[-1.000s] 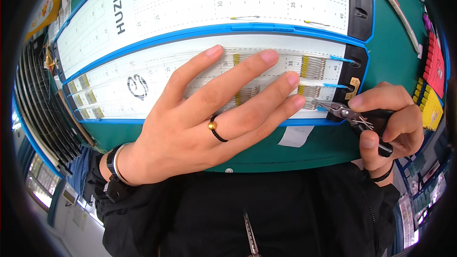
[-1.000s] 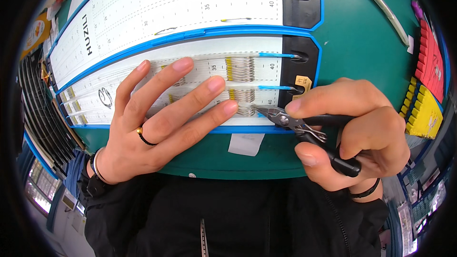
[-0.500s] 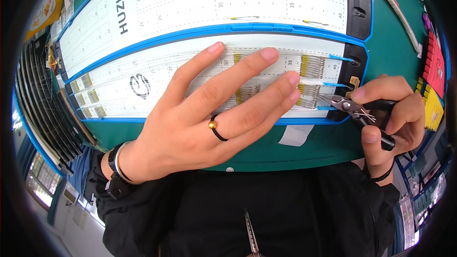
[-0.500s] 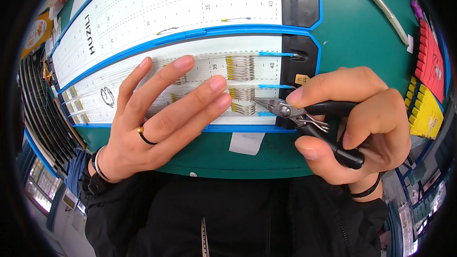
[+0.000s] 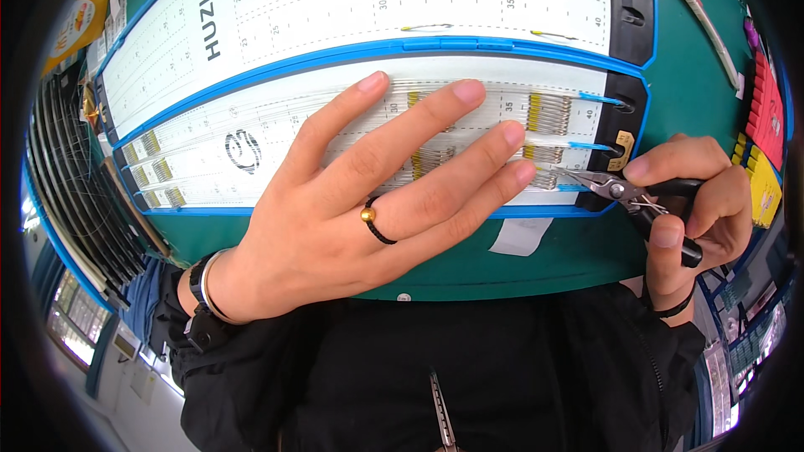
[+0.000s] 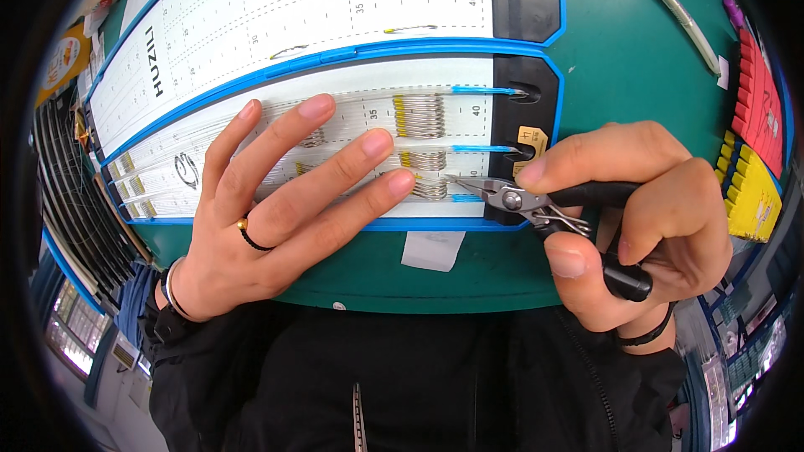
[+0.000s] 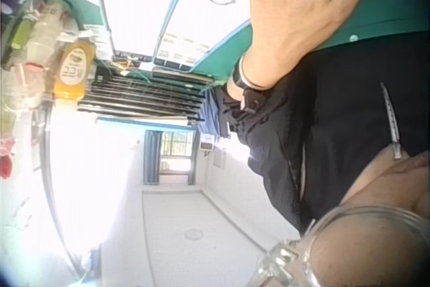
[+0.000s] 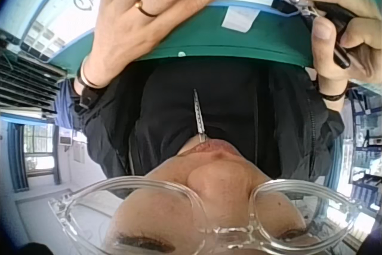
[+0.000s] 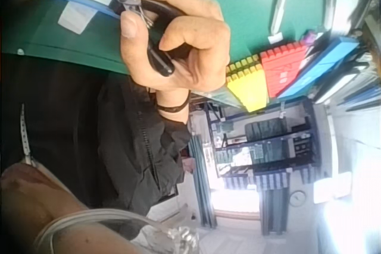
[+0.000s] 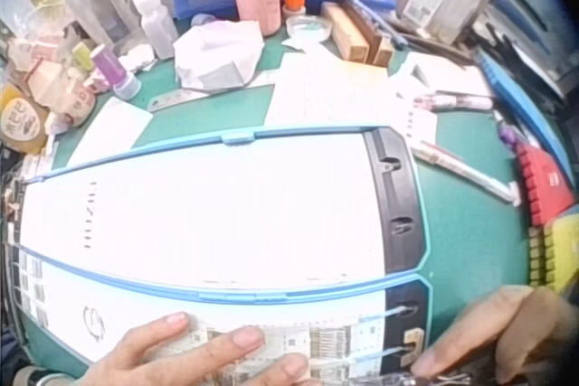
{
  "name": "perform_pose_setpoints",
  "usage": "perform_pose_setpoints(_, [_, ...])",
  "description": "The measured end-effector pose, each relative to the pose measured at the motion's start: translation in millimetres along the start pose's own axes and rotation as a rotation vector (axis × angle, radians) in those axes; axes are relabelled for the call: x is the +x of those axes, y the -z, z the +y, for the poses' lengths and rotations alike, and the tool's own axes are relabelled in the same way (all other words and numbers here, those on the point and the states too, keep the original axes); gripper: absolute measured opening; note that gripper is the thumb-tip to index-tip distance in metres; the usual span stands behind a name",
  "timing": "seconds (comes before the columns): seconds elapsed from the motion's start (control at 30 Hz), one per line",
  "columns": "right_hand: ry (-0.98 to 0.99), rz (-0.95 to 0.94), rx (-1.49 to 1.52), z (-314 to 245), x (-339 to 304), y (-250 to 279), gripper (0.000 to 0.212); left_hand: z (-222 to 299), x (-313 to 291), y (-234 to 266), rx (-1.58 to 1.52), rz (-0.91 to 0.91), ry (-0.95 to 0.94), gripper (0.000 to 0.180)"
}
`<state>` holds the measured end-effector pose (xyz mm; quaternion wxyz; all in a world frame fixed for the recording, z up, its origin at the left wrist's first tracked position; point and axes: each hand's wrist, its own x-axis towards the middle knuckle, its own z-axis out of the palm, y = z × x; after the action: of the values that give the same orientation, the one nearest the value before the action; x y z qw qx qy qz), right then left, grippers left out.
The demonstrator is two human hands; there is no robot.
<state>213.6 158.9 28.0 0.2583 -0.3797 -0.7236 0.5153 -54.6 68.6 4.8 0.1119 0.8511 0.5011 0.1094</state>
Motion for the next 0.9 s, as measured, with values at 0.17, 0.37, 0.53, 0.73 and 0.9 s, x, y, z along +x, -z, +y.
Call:
perform_pose_setpoints(0.17, [-0.024,-0.013,-0.019,-2,1,1,0.034,0,-1,0,-0.002,-0.004,-0.003,0.061])
perform_pose_setpoints(0.37, [0.028,-0.075,-0.065,1,4,4,0.035,-1,-1,-1,-0.024,0.024,-0.012,0.055])
perform_pose_setpoints(0.53, [0.007,-0.044,-0.028,1,3,2,0.036,-5,2,2,-0.061,0.031,-0.048,0.049])
perform_pose_setpoints(0.73, [0.033,-0.043,0.020,2,3,0,0.036,-6,3,5,-0.085,0.024,-0.048,0.047])
perform_pose_setpoints(0.9, [0.160,-0.083,-0.028,12,8,6,0.035,-6,2,3,-0.066,0.035,-0.050,0.046])
